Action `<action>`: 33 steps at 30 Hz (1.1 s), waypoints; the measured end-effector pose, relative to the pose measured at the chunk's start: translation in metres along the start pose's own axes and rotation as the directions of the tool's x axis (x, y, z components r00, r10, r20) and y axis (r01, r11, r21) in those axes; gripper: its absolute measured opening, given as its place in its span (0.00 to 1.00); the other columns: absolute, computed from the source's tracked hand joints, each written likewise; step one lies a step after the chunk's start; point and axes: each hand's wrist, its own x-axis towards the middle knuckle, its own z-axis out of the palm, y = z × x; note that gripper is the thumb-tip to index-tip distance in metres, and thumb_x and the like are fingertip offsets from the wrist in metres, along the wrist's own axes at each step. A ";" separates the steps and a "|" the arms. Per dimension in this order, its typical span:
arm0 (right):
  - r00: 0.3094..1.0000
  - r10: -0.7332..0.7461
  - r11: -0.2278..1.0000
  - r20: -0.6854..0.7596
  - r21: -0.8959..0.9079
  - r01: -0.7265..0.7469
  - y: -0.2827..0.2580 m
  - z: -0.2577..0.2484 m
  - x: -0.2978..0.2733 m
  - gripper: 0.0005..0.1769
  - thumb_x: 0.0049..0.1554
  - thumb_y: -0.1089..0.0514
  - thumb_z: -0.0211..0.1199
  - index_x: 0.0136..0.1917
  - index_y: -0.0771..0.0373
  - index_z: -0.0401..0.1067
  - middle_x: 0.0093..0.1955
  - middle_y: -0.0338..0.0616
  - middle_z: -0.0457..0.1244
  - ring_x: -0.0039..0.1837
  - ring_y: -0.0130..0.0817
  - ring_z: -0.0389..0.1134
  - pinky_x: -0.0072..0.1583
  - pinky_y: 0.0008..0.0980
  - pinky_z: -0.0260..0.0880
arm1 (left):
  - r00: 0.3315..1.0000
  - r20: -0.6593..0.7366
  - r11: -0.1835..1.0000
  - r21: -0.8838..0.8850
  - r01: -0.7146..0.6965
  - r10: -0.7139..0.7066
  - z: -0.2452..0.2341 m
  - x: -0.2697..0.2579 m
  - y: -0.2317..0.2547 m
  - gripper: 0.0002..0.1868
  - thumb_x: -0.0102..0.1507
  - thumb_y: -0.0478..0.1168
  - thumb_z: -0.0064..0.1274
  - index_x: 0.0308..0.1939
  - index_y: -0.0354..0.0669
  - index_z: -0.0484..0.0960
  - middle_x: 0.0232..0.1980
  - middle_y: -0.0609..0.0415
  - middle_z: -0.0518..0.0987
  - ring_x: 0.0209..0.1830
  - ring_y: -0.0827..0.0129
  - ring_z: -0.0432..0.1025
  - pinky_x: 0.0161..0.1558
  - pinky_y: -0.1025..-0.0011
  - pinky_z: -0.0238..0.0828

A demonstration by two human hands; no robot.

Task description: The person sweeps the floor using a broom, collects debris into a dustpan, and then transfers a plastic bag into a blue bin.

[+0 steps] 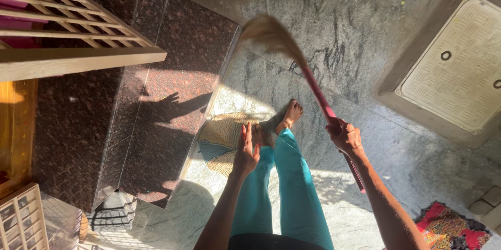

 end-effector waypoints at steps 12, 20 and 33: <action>0.974 -0.127 0.936 0.188 0.347 0.055 -0.082 -0.040 -0.040 0.47 0.54 0.47 0.65 0.81 0.51 0.48 0.36 0.44 0.71 0.30 0.34 0.70 0.34 0.34 0.76 | 0.992 0.064 0.992 0.075 0.105 -0.110 0.004 0.055 0.074 0.48 0.66 0.38 0.51 0.82 0.51 0.35 0.84 0.36 0.37 0.81 0.36 0.42 0.76 0.50 0.46; 0.976 -0.187 0.941 -0.116 -0.306 0.144 -0.019 -0.089 0.082 0.15 0.69 0.54 0.56 0.60 0.65 0.77 0.36 0.54 0.70 0.35 0.45 0.73 0.40 0.43 0.74 | 0.992 -0.097 0.996 -0.004 -0.085 0.084 -0.016 0.053 0.031 0.44 0.67 0.42 0.49 0.82 0.45 0.42 0.82 0.31 0.49 0.82 0.37 0.47 0.77 0.49 0.47; 0.864 -0.501 0.850 -0.049 -0.217 0.480 -0.061 -0.074 -0.005 0.34 0.57 0.43 0.61 0.74 0.51 0.61 0.38 0.48 0.70 0.30 0.35 0.70 0.34 0.38 0.72 | 0.998 -0.049 0.995 0.093 -0.030 0.034 -0.099 0.127 0.012 0.47 0.67 0.45 0.52 0.82 0.52 0.39 0.83 0.32 0.44 0.81 0.36 0.47 0.72 0.47 0.58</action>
